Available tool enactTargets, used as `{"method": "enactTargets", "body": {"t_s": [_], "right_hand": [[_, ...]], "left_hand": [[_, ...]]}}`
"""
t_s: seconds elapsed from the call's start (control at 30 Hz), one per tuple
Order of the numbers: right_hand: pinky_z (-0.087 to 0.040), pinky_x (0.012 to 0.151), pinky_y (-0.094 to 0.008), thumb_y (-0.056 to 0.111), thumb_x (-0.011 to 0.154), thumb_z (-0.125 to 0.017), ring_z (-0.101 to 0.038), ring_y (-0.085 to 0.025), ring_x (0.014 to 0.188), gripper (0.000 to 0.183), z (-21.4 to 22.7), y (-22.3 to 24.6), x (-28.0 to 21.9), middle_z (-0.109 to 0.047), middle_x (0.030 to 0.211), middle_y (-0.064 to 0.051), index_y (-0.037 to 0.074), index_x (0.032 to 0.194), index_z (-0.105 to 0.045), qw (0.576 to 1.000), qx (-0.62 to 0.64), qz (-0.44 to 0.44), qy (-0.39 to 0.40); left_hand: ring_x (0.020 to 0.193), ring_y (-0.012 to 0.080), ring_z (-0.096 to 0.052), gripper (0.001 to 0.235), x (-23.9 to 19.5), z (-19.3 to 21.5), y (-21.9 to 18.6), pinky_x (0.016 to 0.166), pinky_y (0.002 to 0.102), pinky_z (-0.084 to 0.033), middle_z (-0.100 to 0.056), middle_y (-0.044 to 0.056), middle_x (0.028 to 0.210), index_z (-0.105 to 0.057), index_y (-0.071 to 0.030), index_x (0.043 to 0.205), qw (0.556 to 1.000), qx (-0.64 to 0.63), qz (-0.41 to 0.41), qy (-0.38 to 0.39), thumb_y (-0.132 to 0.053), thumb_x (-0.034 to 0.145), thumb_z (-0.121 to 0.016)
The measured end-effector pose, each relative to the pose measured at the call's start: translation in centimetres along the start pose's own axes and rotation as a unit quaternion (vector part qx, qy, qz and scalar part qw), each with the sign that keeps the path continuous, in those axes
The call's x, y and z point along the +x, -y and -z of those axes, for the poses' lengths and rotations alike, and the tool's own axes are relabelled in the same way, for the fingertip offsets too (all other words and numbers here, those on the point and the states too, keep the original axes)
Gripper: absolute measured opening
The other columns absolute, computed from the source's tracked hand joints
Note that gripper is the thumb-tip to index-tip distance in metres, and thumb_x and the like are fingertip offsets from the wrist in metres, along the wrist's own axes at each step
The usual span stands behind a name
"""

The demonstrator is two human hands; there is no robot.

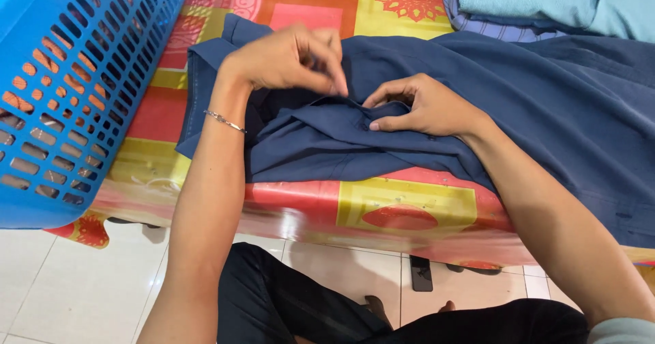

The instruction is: The person buttons a dark blue shirt laid out on a table. They systematically fasten the buttons from the top down, smoothing the fabric as they go.

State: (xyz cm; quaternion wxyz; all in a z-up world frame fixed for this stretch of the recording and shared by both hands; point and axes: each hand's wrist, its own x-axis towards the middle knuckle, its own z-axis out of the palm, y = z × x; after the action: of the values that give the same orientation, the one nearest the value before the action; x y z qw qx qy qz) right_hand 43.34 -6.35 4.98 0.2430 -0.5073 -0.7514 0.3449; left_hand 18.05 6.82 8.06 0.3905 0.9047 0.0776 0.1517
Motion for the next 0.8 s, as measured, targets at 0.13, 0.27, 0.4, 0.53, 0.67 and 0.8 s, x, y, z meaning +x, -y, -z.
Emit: {"method": "enactTargets", "body": {"t_s": [0.13,0.27,0.4,0.53,0.67,0.8], "right_hand": [[-0.054,0.088,-0.021,0.017,0.092,-0.075,-0.066,-0.005,0.092,0.017,0.0,0.5,-0.1,-0.076,0.101,0.002,0.008,0.107,-0.076,0.998,0.055,0.015,-0.001],[-0.056,0.078,-0.022,0.016,0.096,-0.072,-0.064,-0.007,0.086,0.012,0.1,-0.1,0.0,-0.07,0.097,0.001,0.009,0.106,-0.071,0.996,0.079,0.009,-0.032],[-0.056,0.084,-0.022,0.013,0.096,-0.072,-0.063,-0.007,0.091,0.012,0.0,-0.5,0.1,-0.069,0.101,0.001,0.009,0.108,-0.07,0.994,0.093,0.016,-0.056],[-0.056,0.084,-0.022,0.013,0.1,-0.067,-0.062,-0.007,0.092,0.014,0.1,-0.1,0.0,-0.068,0.103,0.001,0.01,0.114,-0.067,0.993,0.082,0.026,-0.077],[-0.043,0.104,-0.025,0.007,0.101,-0.064,-0.055,-0.012,0.12,0.025,0.1,-1.4,0.2,-0.053,0.12,-0.003,0.012,0.121,-0.049,0.991,0.076,0.065,-0.091],[-0.043,0.094,-0.025,0.006,0.104,-0.059,-0.053,-0.01,0.107,0.022,0.1,-1.5,0.3,-0.05,0.11,-0.002,0.015,0.113,-0.041,0.988,0.101,0.062,-0.095]], "left_hand": [[0.078,0.0082,-0.046,0.023,0.8,-1.0,-0.1,0.074,0.024,-0.039,-0.045,-0.007,0.089,-0.084,-0.029,0.109,0.981,0.098,0.144,0.083,-0.026,0.087,-0.084],[0.096,0.0091,-0.053,0.039,1.3,-1.5,-0.7,0.082,0.024,-0.041,-0.055,-0.008,0.106,-0.081,-0.032,0.117,0.974,0.13,0.162,0.088,-0.042,0.079,-0.085],[0.093,0.0094,-0.052,0.036,1.7,-1.9,0.0,0.083,0.024,-0.042,-0.051,-0.007,0.104,-0.082,-0.028,0.11,0.977,0.109,0.155,0.093,-0.042,0.077,-0.087],[0.105,0.0099,-0.052,0.013,1.8,-2.2,-0.2,0.096,0.025,-0.04,-0.049,-0.007,0.103,-0.08,-0.029,0.096,0.992,0.075,0.079,0.061,-0.031,0.085,-0.086],[0.104,0.0099,-0.047,0.015,1.9,-2.7,-0.7,0.1,0.027,-0.036,-0.046,-0.007,0.102,-0.081,-0.028,0.094,0.996,0.061,0.052,0.039,-0.04,0.086,-0.083],[0.11,0.013,-0.044,0.022,2.2,-3.1,-0.2,0.107,0.029,-0.033,-0.049,-0.007,0.108,-0.079,-0.026,0.089,0.991,0.102,0.061,0.06,-0.045,0.081,-0.086]]}}
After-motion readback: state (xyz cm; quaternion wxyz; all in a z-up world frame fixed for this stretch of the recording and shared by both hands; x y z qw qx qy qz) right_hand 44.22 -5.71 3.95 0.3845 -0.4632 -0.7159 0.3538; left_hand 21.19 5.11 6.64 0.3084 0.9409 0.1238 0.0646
